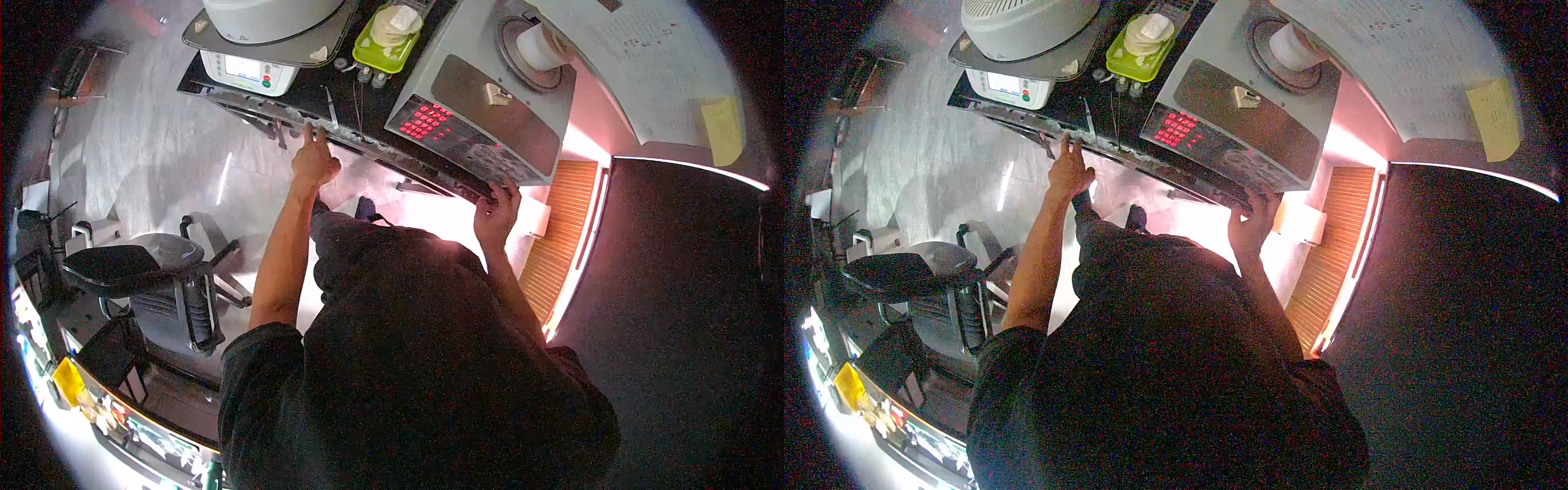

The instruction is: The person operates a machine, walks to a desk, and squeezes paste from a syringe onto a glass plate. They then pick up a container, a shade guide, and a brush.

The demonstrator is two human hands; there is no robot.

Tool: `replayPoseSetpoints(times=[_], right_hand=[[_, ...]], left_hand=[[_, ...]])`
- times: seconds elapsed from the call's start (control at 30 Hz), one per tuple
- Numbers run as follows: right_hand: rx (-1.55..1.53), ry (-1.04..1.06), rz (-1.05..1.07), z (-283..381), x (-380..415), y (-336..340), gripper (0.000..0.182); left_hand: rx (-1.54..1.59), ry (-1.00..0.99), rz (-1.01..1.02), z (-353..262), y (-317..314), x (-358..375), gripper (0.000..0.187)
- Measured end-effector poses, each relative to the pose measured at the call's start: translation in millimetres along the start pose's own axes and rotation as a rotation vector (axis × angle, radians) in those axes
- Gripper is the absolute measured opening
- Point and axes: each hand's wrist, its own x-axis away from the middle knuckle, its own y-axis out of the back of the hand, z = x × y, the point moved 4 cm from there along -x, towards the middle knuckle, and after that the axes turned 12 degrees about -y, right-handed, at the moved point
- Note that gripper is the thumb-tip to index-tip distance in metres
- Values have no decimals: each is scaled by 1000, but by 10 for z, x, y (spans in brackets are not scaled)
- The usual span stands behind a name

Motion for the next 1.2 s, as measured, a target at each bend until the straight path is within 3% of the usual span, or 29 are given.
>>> replayPoseSetpoints(times=[0.53,0.77,1.2], right_hand=[[-85,-115,55,135,25,23,36],[57,79,-5,8,21,-28,40],[12,39,21,82,16,-13,38]], left_hand=[[-2,4,8,46,-54,-21,85],[-4,29,40,-15,17,8,85],[4,22,40,24,-24,-9,87]])
